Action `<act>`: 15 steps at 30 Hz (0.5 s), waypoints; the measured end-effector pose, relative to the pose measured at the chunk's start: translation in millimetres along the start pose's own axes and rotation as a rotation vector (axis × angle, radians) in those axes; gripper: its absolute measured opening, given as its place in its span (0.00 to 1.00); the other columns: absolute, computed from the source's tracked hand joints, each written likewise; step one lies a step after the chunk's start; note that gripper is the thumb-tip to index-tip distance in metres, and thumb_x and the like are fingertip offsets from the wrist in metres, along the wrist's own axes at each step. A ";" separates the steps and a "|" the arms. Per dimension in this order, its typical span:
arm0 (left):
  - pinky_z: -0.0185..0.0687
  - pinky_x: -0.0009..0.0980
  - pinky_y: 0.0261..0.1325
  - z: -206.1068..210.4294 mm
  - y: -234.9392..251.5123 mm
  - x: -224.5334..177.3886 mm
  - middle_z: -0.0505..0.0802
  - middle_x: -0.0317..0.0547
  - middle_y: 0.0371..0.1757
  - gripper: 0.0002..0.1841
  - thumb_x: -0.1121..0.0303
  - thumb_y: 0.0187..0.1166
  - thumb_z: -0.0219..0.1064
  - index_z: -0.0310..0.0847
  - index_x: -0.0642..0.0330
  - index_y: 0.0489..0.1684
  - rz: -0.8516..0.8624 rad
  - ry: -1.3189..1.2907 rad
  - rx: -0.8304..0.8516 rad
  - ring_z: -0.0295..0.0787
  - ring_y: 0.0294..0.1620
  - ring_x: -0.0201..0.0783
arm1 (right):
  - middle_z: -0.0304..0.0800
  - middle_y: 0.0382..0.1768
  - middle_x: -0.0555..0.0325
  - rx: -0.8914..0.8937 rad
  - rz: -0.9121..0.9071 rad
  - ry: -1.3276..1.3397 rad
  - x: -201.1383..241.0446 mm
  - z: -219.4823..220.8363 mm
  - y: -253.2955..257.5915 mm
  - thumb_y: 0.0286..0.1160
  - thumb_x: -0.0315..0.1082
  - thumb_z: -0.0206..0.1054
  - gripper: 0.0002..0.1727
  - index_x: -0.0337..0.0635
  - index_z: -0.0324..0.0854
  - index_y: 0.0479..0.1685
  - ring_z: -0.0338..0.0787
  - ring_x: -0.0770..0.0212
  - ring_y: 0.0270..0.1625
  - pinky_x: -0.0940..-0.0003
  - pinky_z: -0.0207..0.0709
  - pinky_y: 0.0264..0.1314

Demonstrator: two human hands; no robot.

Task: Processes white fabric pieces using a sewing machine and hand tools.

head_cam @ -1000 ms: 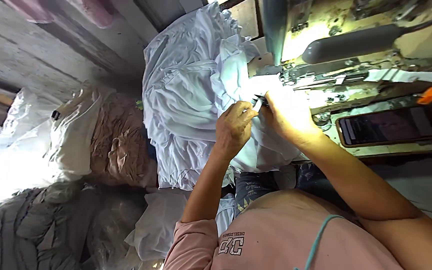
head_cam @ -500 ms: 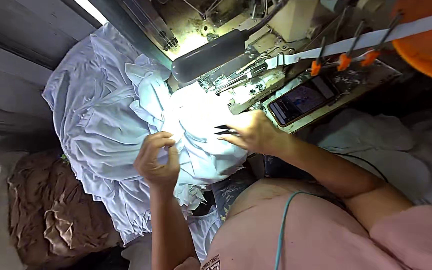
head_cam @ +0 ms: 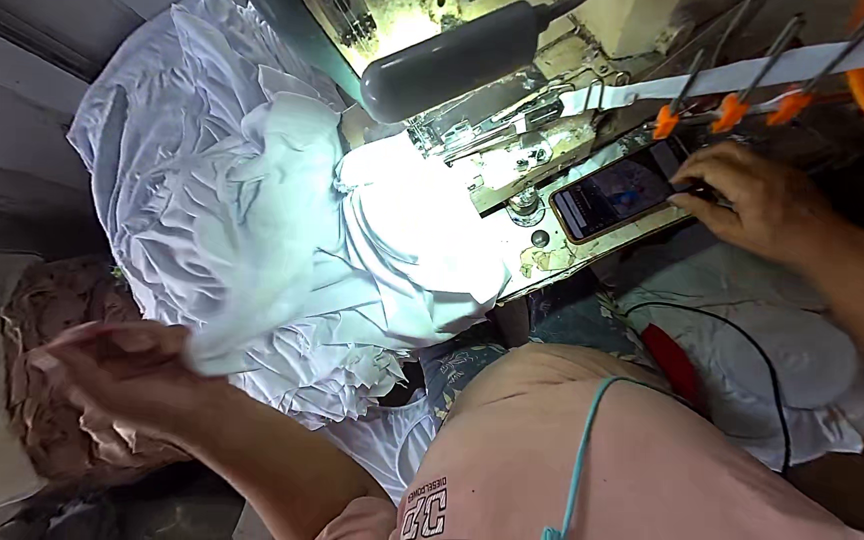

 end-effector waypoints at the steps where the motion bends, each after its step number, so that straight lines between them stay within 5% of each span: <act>1: 0.80 0.19 0.30 5.6 -5.7 8.1 0.83 0.24 0.24 0.21 0.66 0.94 0.28 0.71 0.52 0.48 -0.066 0.135 0.058 0.79 0.21 0.21 | 0.81 0.65 0.29 0.065 -0.008 -0.021 -0.8 -0.4 6.1 0.77 0.33 0.71 0.20 0.27 0.81 0.61 0.88 0.29 0.57 0.32 0.81 0.53; 5: 0.86 0.22 0.37 6.2 -27.8 51.8 0.90 0.21 0.39 0.07 0.63 0.90 0.54 0.78 0.49 0.53 -0.058 0.367 0.359 0.87 0.32 0.21 | 0.72 0.81 0.35 0.277 -0.014 -0.180 -3.3 4.7 27.2 0.60 0.33 0.86 0.40 0.33 0.75 0.77 0.91 0.28 0.54 0.29 0.83 0.47; 11: 0.85 0.19 0.40 23.0 -40.8 66.4 0.88 0.33 0.41 0.10 0.71 0.84 0.63 0.78 0.66 0.56 -0.087 0.543 0.457 0.86 0.33 0.19 | 0.77 0.78 0.38 0.402 -0.098 -0.292 -1.2 10.9 57.0 0.55 0.37 0.89 0.46 0.33 0.73 0.79 0.92 0.31 0.55 0.31 0.83 0.50; 15: 0.84 0.18 0.42 19.2 -38.1 75.7 0.88 0.34 0.40 0.09 0.71 0.84 0.65 0.80 0.66 0.55 -0.104 0.562 0.490 0.86 0.34 0.18 | 0.78 0.77 0.40 0.453 -0.104 -0.319 -1.8 10.6 64.1 0.53 0.36 0.89 0.45 0.34 0.75 0.78 0.92 0.32 0.52 0.32 0.83 0.48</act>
Point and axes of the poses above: each hand's wrist, its own y-axis towards the middle knuckle, its own z-axis out of the palm, x = y × z, the point moved 3 cm from there along y, towards the middle knuckle
